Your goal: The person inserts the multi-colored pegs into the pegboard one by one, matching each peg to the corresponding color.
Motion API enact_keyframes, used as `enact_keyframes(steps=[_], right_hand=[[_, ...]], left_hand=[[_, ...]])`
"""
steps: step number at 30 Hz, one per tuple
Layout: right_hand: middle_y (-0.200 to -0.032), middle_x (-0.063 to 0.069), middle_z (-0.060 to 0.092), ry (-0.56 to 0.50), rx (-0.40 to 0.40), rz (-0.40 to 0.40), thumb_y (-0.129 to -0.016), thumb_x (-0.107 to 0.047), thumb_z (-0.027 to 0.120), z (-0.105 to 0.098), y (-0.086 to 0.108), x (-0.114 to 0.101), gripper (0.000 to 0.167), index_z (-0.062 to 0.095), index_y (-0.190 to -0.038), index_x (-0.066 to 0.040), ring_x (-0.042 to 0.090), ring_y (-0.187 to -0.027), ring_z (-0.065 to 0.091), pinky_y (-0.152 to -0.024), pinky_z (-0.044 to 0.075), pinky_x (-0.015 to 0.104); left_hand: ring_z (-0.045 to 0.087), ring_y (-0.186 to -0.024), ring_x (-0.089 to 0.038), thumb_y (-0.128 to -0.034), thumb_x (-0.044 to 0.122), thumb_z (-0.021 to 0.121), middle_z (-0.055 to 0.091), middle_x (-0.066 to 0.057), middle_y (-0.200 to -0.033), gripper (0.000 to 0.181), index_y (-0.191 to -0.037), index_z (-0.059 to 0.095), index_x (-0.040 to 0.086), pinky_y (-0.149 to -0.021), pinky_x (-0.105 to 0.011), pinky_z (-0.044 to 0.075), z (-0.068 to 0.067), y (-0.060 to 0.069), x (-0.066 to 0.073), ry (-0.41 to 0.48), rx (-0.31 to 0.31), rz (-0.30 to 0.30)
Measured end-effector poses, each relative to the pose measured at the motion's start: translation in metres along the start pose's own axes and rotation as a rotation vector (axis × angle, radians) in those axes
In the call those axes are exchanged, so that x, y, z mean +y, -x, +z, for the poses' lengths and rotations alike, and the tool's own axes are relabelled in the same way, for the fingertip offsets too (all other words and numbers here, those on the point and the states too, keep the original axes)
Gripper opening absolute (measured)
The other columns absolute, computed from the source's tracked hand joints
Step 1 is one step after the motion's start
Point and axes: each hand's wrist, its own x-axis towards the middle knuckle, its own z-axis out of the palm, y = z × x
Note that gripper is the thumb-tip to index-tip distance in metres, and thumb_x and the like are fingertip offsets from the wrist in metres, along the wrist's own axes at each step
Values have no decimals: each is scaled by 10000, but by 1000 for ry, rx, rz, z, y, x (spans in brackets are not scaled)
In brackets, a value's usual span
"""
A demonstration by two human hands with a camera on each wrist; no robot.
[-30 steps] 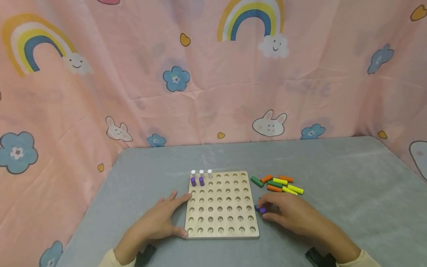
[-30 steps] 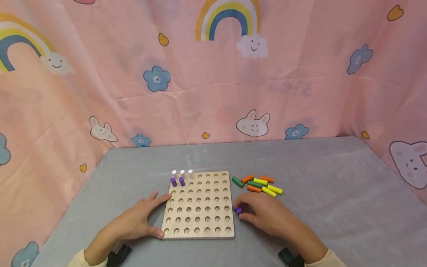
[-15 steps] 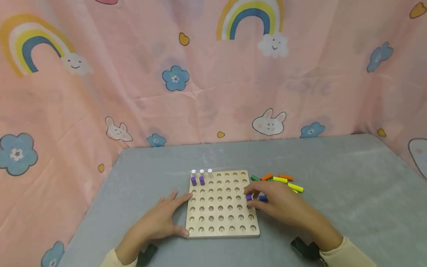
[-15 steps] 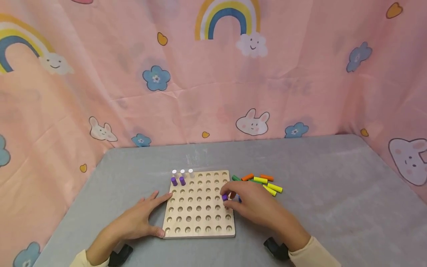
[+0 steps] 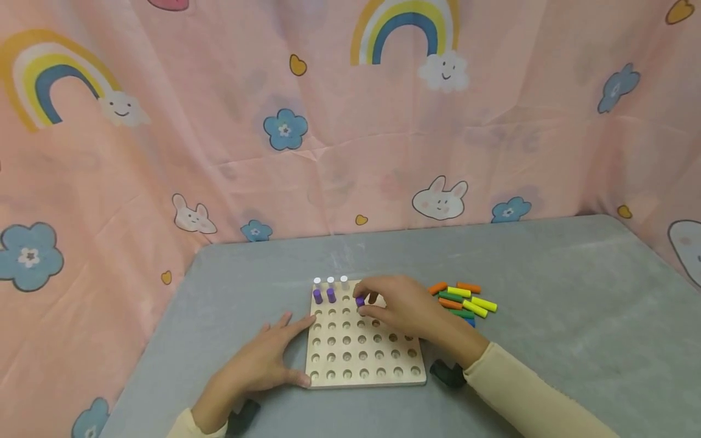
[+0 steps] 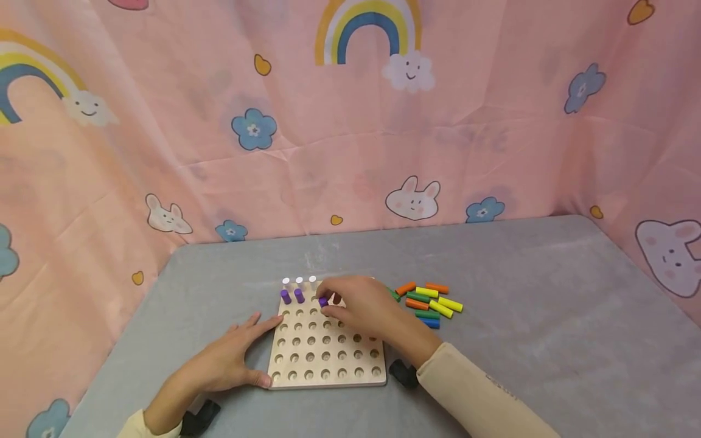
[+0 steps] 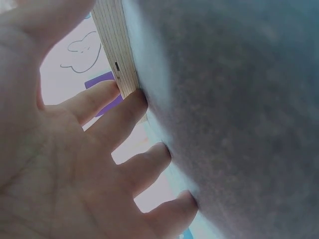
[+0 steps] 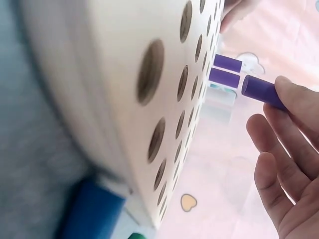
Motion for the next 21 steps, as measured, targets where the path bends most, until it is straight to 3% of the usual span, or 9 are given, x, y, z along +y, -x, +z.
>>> enact_keyframes(steps=[8, 21], right_hand=[[-1023, -109, 717, -16, -2, -6, -920, -264, 722, 7, -20, 0, 229, 702, -1141, -207, 59, -901, 659, -751, 540, 258], [-1018, -90, 736, -20, -14, 115, -903, -250, 743, 20, -43, -2, 198, 706, -1098, -249, 91, -926, 676, -815, 556, 298]], left_hand=[[273, -1479, -481, -588, 520, 894, 318, -258, -1590, 1064, -1517, 416, 316, -1160, -702, 223, 0, -2, 0, 2, -6, 4], [278, -1444, -551, -573, 525, 896, 307, -249, -1598, 1076, -1516, 410, 345, -1101, -751, 262, -1, 0, 0, -7, -11, -20]])
